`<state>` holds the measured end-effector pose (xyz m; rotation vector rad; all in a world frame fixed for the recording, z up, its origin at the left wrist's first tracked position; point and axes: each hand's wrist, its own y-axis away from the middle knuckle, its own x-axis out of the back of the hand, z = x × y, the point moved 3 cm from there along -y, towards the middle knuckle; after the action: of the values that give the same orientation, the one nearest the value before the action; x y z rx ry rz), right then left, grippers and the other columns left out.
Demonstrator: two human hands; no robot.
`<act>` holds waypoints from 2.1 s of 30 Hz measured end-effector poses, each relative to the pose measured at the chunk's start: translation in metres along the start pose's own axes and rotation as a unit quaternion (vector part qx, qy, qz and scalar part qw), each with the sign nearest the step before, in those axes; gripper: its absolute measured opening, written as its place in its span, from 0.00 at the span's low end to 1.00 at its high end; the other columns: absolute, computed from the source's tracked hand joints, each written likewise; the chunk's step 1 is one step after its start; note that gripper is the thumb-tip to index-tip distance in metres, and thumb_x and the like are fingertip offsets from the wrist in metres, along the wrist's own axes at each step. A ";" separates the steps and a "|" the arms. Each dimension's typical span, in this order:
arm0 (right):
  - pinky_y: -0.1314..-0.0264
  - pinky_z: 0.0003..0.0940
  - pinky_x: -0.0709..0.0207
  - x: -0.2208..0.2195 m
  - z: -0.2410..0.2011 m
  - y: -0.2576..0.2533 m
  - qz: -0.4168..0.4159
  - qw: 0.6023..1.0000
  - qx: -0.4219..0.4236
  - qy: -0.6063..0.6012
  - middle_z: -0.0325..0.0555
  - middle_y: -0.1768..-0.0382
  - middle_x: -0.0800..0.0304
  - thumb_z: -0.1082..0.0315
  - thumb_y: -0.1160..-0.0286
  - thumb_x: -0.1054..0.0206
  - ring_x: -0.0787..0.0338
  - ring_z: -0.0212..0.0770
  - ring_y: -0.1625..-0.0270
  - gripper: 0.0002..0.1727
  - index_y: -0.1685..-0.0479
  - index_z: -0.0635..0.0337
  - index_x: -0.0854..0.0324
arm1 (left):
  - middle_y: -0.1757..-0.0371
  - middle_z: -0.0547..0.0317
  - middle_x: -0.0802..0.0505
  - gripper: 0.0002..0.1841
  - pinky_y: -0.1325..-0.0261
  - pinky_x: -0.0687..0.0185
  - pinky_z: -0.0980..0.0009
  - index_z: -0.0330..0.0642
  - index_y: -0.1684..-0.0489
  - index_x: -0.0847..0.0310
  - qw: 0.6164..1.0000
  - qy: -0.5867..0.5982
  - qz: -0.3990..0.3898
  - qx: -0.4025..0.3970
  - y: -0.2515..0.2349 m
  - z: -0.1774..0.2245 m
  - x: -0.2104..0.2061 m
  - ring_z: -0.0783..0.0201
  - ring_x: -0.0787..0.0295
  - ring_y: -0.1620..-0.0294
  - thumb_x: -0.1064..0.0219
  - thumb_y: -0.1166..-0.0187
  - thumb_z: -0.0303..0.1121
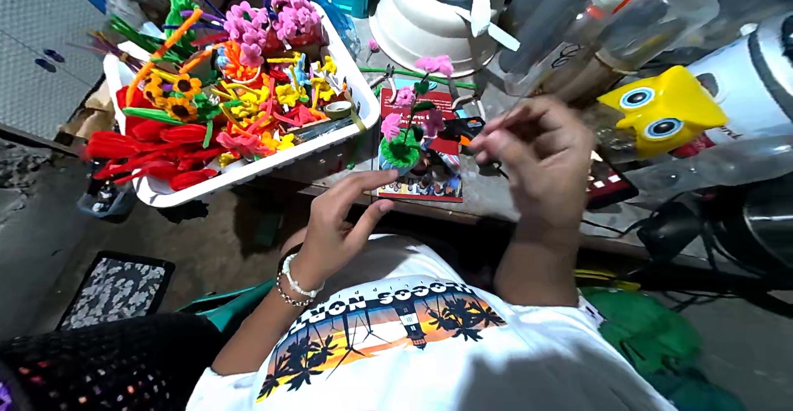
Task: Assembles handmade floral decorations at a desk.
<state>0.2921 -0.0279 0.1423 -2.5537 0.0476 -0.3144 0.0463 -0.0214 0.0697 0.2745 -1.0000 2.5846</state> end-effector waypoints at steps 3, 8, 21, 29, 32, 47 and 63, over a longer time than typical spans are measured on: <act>0.56 0.27 0.09 -0.047 0.006 0.034 -0.056 0.994 -0.017 -0.092 0.31 0.58 0.07 0.70 0.25 0.28 0.07 0.27 0.60 0.07 0.52 0.53 0.16 | 0.38 0.48 0.08 0.21 0.32 0.13 0.68 0.27 0.33 0.19 0.999 0.012 -0.051 0.005 0.003 0.012 -0.014 0.66 0.10 0.37 0.34 0.14 0.36; 0.48 0.29 0.09 -0.068 0.014 0.058 -0.065 0.996 0.003 -0.063 0.40 0.56 0.08 0.74 0.26 0.28 0.07 0.30 0.54 0.07 0.54 0.63 0.17 | 0.61 0.57 0.05 0.14 0.54 0.08 0.76 0.26 0.39 0.18 0.996 0.012 -0.082 0.034 0.017 0.013 -0.018 0.73 0.07 0.62 0.37 0.13 0.30; 0.61 0.22 0.17 -0.034 0.003 0.070 -0.040 0.982 0.107 0.150 0.43 0.69 0.12 0.67 0.19 0.35 0.14 0.28 0.65 0.13 0.66 0.67 0.12 | 0.64 0.57 0.03 0.11 0.58 0.14 0.71 0.40 0.54 0.08 0.975 -0.202 -0.084 -0.044 0.023 0.008 -0.008 0.68 0.09 0.67 0.40 0.14 0.29; 0.73 0.17 0.26 -0.037 0.014 0.079 0.008 0.998 0.051 0.033 0.40 0.77 0.18 0.70 0.19 0.37 0.22 0.22 0.76 0.13 0.71 0.69 0.17 | 0.70 0.54 0.06 0.10 0.60 0.19 0.71 0.40 0.63 0.12 0.953 -0.277 -0.028 -0.123 0.021 0.008 -0.016 0.62 0.10 0.66 0.41 0.16 0.24; 0.74 0.16 0.32 -0.036 0.017 0.079 0.053 0.998 0.040 0.017 0.37 0.80 0.23 0.68 0.18 0.38 0.27 0.22 0.78 0.15 0.74 0.66 0.20 | 0.71 0.54 0.07 0.10 0.61 0.19 0.72 0.39 0.64 0.13 0.960 -0.254 -0.029 -0.116 0.019 0.014 -0.022 0.63 0.10 0.67 0.42 0.15 0.25; 0.56 0.29 0.24 -0.035 0.035 0.063 0.000 0.985 0.090 0.148 0.45 0.75 0.17 0.66 0.14 0.38 0.18 0.36 0.64 0.18 0.74 0.68 0.16 | 0.71 0.70 0.10 0.18 0.68 0.25 0.88 0.40 0.60 0.10 0.981 -0.041 -0.141 0.127 0.029 -0.006 -0.016 0.86 0.21 0.73 0.44 0.08 0.39; 0.52 0.31 0.20 -0.055 0.052 0.069 -0.309 0.937 -0.010 0.163 0.42 0.71 0.15 0.62 0.15 0.37 0.13 0.39 0.59 0.14 0.65 0.61 0.13 | 0.62 0.57 0.06 0.12 0.61 0.13 0.57 0.44 0.51 0.12 0.925 -0.225 -0.294 0.088 0.031 -0.012 -0.008 0.57 0.07 0.64 0.44 0.12 0.33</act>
<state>0.2531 -0.0532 0.0507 -2.4465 -0.6417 -0.9745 0.0411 -0.0362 0.0396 1.0763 -0.6687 2.0833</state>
